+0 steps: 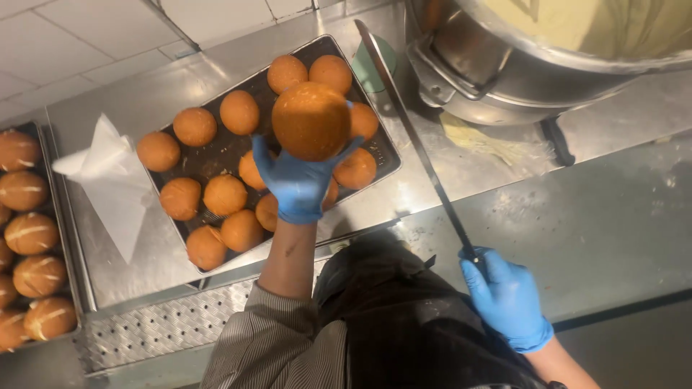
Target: Slicing a cross shape into the top of round bread rolls using a serrated knife.
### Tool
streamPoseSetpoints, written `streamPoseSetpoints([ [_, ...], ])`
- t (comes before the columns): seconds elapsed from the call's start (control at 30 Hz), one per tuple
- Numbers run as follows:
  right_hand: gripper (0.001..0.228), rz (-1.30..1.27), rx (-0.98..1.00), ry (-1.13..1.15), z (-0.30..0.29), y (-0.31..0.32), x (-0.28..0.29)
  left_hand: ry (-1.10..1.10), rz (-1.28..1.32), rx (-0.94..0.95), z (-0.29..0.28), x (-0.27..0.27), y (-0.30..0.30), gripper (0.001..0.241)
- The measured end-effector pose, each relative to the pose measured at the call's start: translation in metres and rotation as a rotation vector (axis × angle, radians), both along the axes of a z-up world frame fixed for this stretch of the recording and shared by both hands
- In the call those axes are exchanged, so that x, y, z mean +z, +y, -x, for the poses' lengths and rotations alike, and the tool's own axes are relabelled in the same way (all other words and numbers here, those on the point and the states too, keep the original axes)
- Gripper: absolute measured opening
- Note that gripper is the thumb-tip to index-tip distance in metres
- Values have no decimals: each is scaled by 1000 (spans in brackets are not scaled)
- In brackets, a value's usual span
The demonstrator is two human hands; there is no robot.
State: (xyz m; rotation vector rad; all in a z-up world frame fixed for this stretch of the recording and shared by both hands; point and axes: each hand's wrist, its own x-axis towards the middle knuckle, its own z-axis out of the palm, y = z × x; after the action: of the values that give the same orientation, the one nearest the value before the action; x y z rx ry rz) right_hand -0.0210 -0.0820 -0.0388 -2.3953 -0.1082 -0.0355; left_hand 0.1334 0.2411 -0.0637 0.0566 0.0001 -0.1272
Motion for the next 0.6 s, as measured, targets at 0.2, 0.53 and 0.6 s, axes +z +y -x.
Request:
streamPoseSetpoints([
  [0.2, 17, -68, 58, 81, 2, -38, 4, -88, -143, -9, 43, 34, -84, 99],
  [0.53, 20, 0, 259, -250, -2, -45, 36, -178, -227, -101, 64, 49, -147, 102],
  [0.6, 19, 46, 225, -228, -1, -52, 38, -201, -262, -92, 67, 51, -154, 99],
])
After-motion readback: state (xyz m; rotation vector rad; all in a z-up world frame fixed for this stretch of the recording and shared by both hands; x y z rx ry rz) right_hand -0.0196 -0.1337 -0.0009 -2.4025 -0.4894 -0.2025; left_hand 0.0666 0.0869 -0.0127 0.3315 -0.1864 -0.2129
